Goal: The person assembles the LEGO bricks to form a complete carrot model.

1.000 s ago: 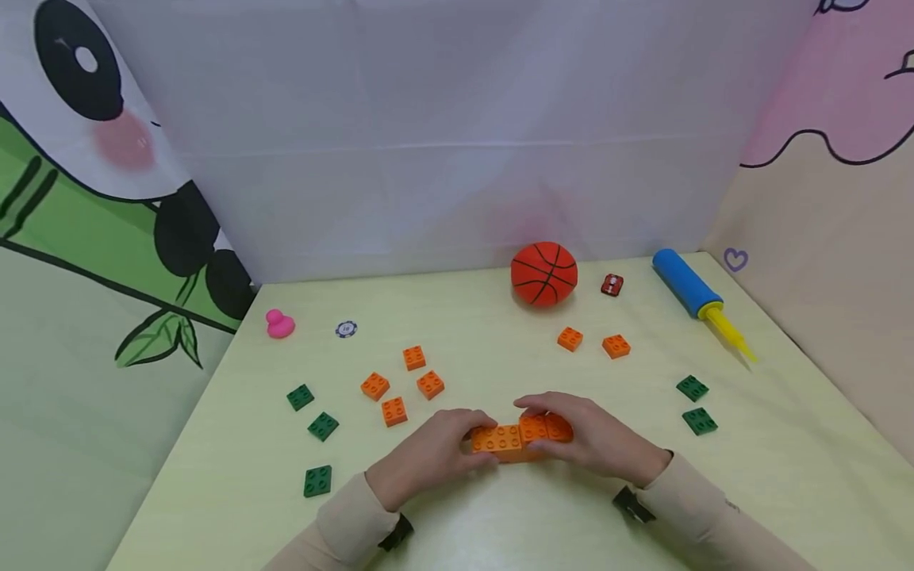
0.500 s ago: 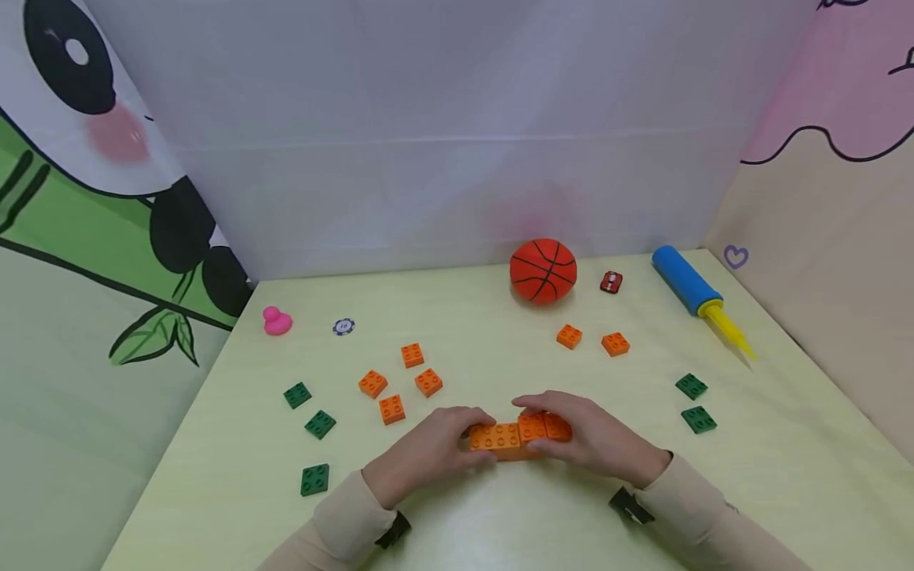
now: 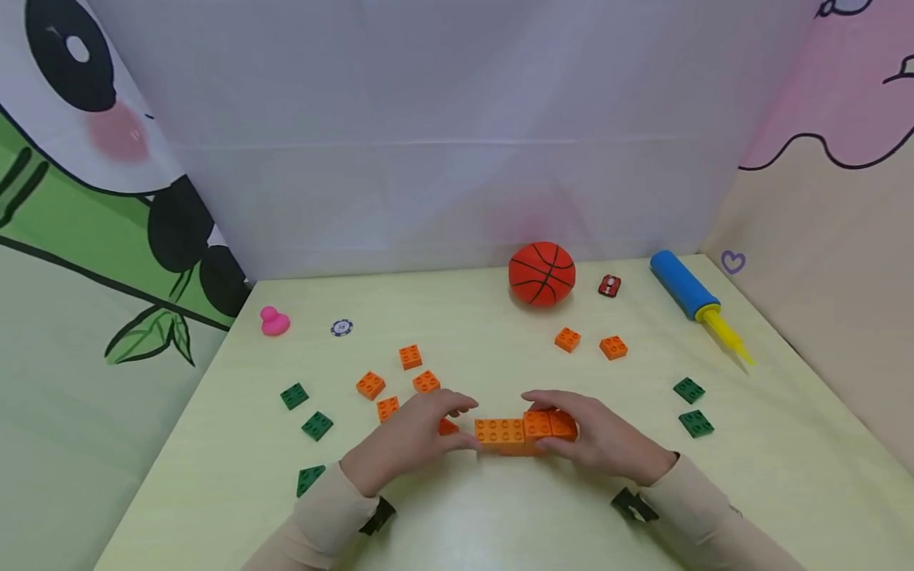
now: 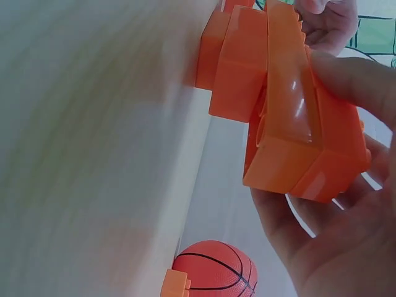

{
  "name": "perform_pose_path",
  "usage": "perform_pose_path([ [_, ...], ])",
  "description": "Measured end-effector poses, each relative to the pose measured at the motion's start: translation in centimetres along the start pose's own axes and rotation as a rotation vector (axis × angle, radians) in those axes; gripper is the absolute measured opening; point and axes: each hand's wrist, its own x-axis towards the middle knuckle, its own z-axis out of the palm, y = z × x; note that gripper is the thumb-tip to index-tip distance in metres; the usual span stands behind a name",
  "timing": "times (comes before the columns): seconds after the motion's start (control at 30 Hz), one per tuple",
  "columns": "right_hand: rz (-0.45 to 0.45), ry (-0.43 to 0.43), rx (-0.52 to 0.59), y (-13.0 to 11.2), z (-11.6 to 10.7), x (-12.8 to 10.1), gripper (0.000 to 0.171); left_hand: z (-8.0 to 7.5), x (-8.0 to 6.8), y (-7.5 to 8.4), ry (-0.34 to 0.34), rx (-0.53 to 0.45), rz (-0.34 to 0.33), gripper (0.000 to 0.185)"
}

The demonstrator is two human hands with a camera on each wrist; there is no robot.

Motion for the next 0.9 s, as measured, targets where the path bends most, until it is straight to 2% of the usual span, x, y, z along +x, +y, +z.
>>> perform_pose_path([
  [0.13, 0.011, 0.003, 0.009, 0.1, -0.1, 0.0, 0.061, -1.0, -0.3, -0.6, 0.016, 0.053, -0.037, 0.050],
  [0.27, 0.010, 0.005, 0.007, 0.2, -0.1, 0.0, 0.061, -1.3, -0.5, -1.2, -0.055, 0.103, -0.059, 0.050],
  [0.37, 0.012, 0.005, 0.011, 0.2, 0.0, 0.0, 0.061, -1.0, -0.3, -1.6, -0.113, 0.101, -0.057, 0.050],
  [0.5, 0.015, 0.005, 0.017, 0.1, -0.1, 0.0, 0.061, -0.5, 0.0, -1.8, -0.132, 0.091, -0.068, 0.048],
  [0.67, 0.013, 0.005, 0.016, 0.1, -0.1, 0.1, 0.061, -0.4, 0.2, -2.0, -0.083, 0.061, -0.067, 0.046],
  [0.77, 0.018, -0.004, 0.024, 0.1, -0.1, 0.1, 0.062, -0.5, 0.3, -1.9, -0.034, 0.021, -0.013, 0.047],
  [0.9, 0.022, -0.022, 0.035, 0.1, 0.0, 0.2, 0.062, -0.5, 0.2, -1.4, 0.064, -0.061, 0.091, 0.048],
])
